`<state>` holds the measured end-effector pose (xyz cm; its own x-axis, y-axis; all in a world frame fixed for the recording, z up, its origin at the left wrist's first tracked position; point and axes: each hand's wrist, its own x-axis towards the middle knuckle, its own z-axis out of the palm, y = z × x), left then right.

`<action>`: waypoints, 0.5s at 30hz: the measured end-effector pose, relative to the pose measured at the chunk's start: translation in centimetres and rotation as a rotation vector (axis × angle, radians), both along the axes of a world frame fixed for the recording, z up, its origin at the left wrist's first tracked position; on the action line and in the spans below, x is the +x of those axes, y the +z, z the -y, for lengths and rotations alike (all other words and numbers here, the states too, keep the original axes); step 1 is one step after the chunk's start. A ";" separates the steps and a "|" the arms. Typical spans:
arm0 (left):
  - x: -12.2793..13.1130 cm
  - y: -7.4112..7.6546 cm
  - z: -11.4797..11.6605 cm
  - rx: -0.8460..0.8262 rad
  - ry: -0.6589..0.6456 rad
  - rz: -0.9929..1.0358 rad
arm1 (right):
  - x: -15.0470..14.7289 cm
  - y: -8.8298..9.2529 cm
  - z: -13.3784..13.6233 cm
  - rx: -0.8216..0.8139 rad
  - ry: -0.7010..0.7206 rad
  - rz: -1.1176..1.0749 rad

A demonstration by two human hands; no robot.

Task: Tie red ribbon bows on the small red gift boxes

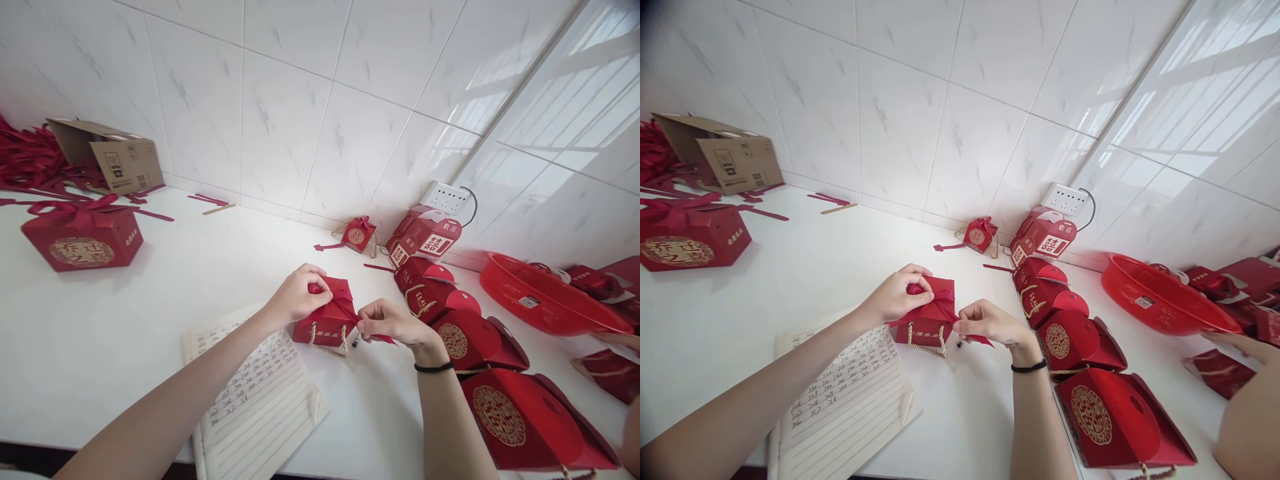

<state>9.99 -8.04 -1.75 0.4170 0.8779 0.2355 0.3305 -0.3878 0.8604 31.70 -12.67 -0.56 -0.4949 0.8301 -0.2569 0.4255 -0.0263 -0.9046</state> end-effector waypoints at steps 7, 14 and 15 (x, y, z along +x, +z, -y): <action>0.0 -0.4 -0.1 -0.008 -0.024 0.032 | 0.3 -0.6 -0.5 0.154 -0.162 -0.109; 0.0 -0.6 0.5 0.057 0.258 0.041 | -3.0 -0.5 -0.8 0.333 -0.425 -0.039; 0.0 -0.4 0.6 0.067 0.297 -0.014 | -3.4 -0.3 -0.7 0.332 -0.437 -0.035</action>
<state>9.98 -8.67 -2.19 0.1480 0.9445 0.2931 0.4494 -0.3283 0.8308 28.35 -11.97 -0.91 -0.0889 0.9940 0.0642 0.4085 0.0952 -0.9078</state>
